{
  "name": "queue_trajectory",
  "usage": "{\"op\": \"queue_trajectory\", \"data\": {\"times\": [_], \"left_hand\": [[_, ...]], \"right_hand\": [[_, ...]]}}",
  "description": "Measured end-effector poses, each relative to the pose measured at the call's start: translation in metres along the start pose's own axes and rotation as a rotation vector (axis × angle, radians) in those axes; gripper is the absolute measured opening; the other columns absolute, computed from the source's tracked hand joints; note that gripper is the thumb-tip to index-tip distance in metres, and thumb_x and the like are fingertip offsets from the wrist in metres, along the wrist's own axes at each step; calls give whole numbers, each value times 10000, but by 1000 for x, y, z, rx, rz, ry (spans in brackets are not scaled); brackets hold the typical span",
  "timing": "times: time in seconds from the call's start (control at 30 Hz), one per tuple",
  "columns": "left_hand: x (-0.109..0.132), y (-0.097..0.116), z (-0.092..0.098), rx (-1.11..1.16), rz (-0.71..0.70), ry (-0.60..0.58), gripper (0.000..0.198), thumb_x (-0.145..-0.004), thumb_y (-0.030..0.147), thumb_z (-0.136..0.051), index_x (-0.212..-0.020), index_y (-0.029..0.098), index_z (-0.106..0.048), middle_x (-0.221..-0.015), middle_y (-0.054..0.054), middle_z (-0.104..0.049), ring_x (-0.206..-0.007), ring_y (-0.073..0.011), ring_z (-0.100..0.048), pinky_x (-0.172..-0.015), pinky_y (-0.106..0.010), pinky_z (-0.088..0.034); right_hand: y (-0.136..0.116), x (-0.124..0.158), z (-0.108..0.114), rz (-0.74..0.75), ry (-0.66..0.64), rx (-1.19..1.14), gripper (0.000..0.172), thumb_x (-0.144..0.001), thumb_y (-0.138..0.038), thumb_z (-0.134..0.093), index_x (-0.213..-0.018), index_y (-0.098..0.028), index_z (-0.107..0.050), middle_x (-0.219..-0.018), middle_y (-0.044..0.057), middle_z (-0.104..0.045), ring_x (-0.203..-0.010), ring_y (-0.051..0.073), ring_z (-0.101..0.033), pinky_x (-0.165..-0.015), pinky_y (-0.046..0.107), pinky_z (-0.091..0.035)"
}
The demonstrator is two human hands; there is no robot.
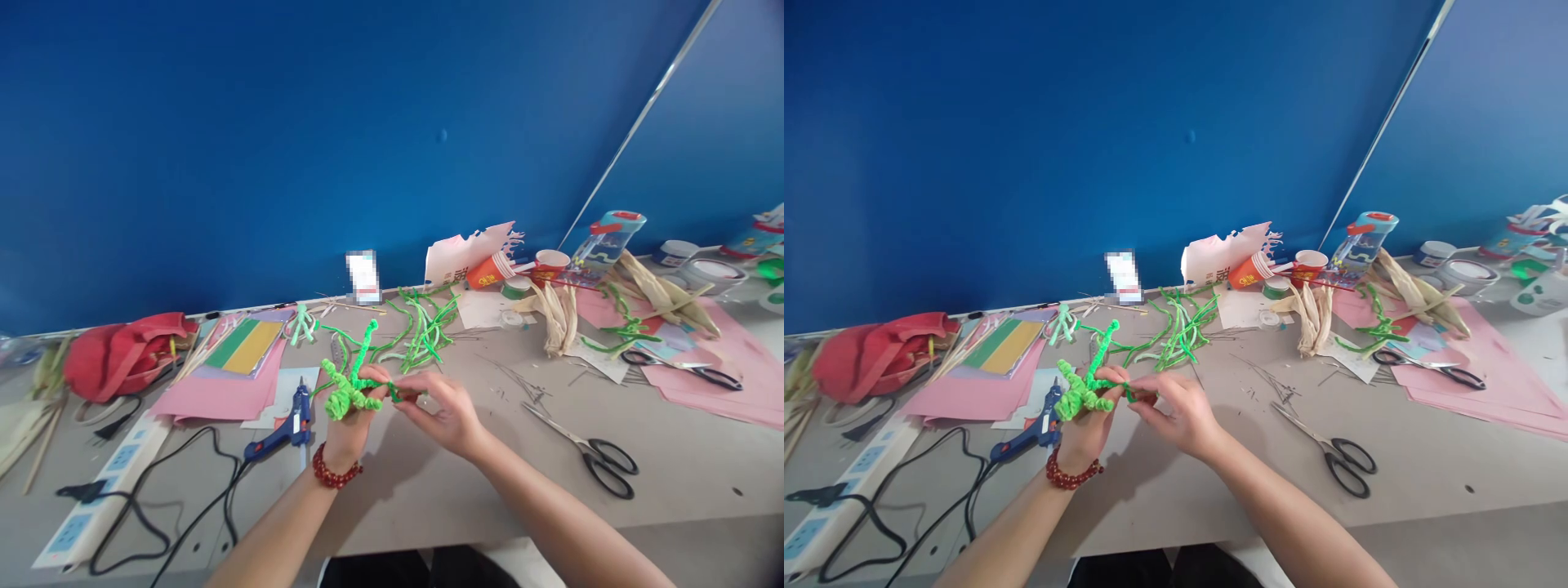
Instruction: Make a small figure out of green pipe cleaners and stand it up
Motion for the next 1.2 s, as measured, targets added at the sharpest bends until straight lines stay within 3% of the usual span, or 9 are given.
{"op": "queue_trajectory", "data": {"times": [0.13,0.33,0.47,0.67,0.8,0.9,1.03,1.2], "left_hand": [[-1,3,-8,-7,-62,-43,57,-840,228,-653,-815,255,-609,-894,-20,-609,-891,-208,-583,-801,-351,-465],[2,16,-10,-71,-172,-61,71,-784,201,-723,-832,235,-685,-889,-49,-658,-900,-226,-616,-825,-368,-495],[4,26,-14,-138,-219,-111,108,-815,155,-678,-872,247,-687,-910,-62,-670,-915,-226,-628,-804,-369,-515],[8,35,-20,-195,-341,-187,185,-801,99,-667,-896,257,-685,-887,-41,-678,-862,-207,-650,-805,-382,-523],[8,20,-19,-149,-240,-213,146,-801,121,-673,-872,248,-683,-908,-52,-672,-894,-212,-631,-811,-379,-521],[4,7,-16,-23,-84,-169,50,-818,185,-670,-823,235,-674,-891,-43,-660,-835,-192,-614,-761,-349,-521],[1,-5,-18,255,144,-135,48,-784,239,-713,-797,238,-667,-857,-14,-600,-794,-168,-577,-741,-323,-513],[0,-11,-23,426,305,-138,148,-714,286,-786,-752,207,-667,-815,-10,-567,-733,-140,-549,-698,-291,-501]], "right_hand": [[-13,-7,7,192,1,206,123,-903,-224,-633,-1025,-212,-647,-819,69,-729,-697,184,-650,-645,307,-522],[-6,-6,9,115,18,194,79,-921,-242,-604,-857,-210,-639,-709,45,-690,-630,165,-607,-601,283,-472],[8,-3,12,-102,59,65,180,-906,-266,-593,-738,-203,-604,-643,26,-672,-578,144,-587,-561,263,-454],[45,10,-8,-622,-40,-506,282,-849,-411,-654,-709,-184,-561,-543,-12,-633,-474,109,-569,-477,214,-442],[51,14,-17,-747,-80,-695,325,-818,-420,-691,-666,-176,-539,-503,-34,-598,-435,86,-535,-454,193,-399],[51,12,-13,-728,-43,-707,330,-843,-424,-673,-669,-175,-545,-538,-23,-612,-467,89,-545,-473,199,-406],[42,1,4,-518,49,-589,192,-851,-377,-690,-845,-187,-661,-745,17,-688,-624,124,-622,-552,229,-482],[25,-6,7,-257,-30,-387,141,-879,-318,-670,-944,-202,-716,-863,59,-720,-721,158,-666,-636,269,-538]]}}
Point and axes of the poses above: each hand's wrist, its own x-axis away from the middle knuckle, its own z-axis out of the back of the hand, y = z × x, the point moved 8 cm from there along -x, towards the middle knuckle
